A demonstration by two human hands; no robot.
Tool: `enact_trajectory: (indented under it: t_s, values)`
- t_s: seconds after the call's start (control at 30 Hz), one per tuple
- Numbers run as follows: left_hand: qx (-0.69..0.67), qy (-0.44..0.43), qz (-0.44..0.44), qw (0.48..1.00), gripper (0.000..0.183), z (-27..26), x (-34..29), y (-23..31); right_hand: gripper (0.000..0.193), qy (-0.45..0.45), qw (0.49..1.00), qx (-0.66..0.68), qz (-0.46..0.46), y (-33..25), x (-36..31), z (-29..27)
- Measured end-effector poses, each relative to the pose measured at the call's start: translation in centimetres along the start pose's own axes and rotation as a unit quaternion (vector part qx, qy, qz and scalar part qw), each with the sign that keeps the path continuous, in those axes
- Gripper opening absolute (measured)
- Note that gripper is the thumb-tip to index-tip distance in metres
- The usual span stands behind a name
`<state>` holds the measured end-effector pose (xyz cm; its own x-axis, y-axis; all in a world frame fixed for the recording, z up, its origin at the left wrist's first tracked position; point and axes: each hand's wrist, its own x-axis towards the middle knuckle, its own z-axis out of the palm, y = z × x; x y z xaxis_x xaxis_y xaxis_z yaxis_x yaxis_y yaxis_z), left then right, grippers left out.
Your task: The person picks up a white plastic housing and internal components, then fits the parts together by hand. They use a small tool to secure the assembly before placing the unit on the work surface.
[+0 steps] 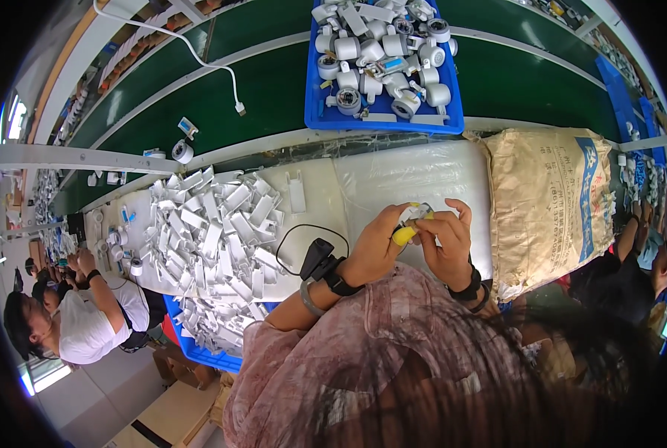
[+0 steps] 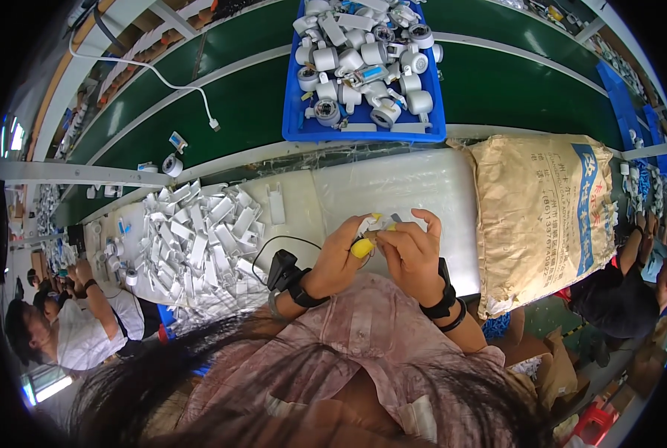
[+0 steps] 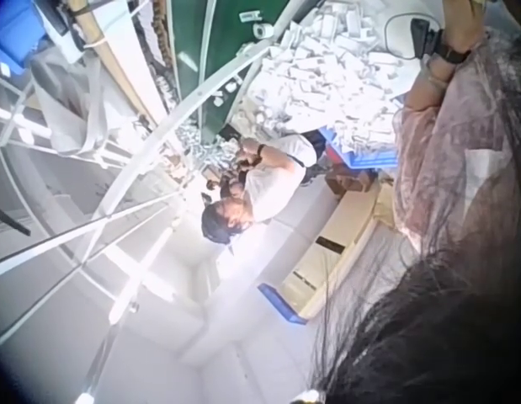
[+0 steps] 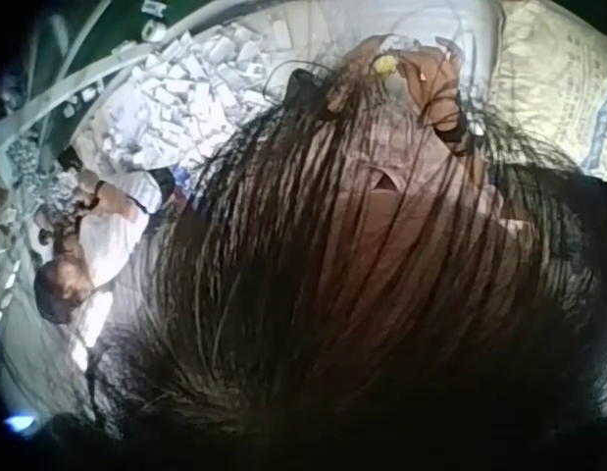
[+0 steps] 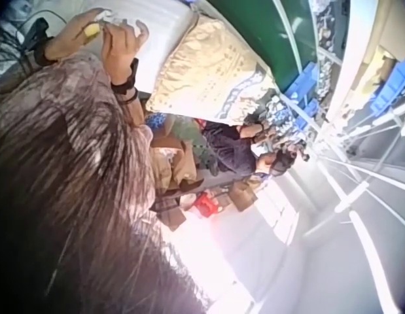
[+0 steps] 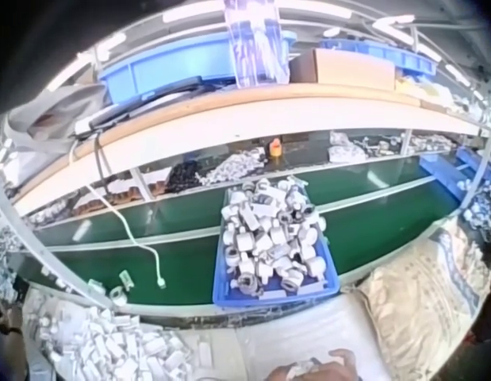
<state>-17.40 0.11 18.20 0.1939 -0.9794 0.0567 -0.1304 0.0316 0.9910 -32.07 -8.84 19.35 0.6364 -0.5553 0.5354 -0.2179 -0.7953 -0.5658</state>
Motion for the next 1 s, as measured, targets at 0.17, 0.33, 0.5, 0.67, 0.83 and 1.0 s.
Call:
enact_trajectory:
  t_s: [0.17,0.33,0.5,0.67,0.83,1.0]
  values:
    - [0.006,0.020,-0.004,1.000,0.027,0.1,-0.4,-0.2,0.023,-0.005,1.000,0.001,0.007,-0.5,-0.3,0.2]
    - [-0.001,0.011,-0.037,0.999,0.025,-0.3,-0.5,-0.3,0.025,-0.033,0.999,0.007,-0.003,-0.9,0.7,-0.2]
    - [-0.007,-0.006,-0.040,0.999,0.026,-0.3,-0.4,-0.4,0.025,-0.031,0.999,0.008,-0.021,-0.2,0.3,0.2]
    - [-0.008,0.006,-0.039,0.999,0.026,-0.1,-0.6,0.0,0.025,-0.017,0.998,0.042,-0.051,0.2,-0.1,0.5]
    - [-0.003,0.009,-0.026,1.000,0.020,0.2,-1.0,0.7,0.026,-0.010,0.998,0.040,-0.038,-0.5,-0.3,0.1]
    - [0.000,0.040,-0.016,0.999,0.015,0.3,-1.2,0.2,0.027,-0.007,0.998,0.042,-0.044,-0.6,-0.2,0.4]
